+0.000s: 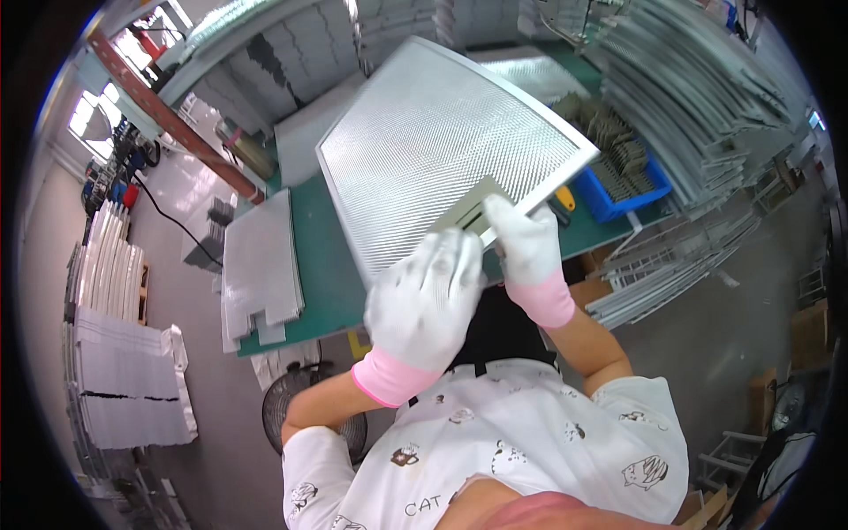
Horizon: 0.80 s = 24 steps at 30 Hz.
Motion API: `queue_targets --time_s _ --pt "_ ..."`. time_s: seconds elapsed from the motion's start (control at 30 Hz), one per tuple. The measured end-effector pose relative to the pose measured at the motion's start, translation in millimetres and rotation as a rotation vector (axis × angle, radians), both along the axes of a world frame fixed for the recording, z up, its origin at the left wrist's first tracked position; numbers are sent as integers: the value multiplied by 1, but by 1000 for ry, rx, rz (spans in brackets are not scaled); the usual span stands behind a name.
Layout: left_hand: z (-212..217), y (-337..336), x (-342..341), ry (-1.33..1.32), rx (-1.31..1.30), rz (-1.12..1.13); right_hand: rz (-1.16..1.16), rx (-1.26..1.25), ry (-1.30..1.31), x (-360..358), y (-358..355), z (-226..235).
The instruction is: Assembling metal mesh filters by fitting them into frames and attaching handles and latches.
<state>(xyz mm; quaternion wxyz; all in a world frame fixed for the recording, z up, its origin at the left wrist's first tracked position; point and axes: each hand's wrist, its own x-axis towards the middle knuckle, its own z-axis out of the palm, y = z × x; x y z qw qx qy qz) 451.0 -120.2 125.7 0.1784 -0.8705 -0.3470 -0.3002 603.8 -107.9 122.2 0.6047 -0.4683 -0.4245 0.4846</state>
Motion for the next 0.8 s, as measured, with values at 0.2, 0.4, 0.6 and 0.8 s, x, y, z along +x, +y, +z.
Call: queue_targets --time_s 0.2,0.4,0.6,0.8 --pt "-55 119 -147 -249 19 296 -245 212 271 69 17 -40" --pt "-195 143 -509 120 -562 542 -334 450 70 121 4 0" --pt "-212 150 -514 -549 -1144 821 -1089 749 -12 235 -34 83" --pt "-162 142 -449 -651 -1266 671 -843 970 94 447 -38 184"
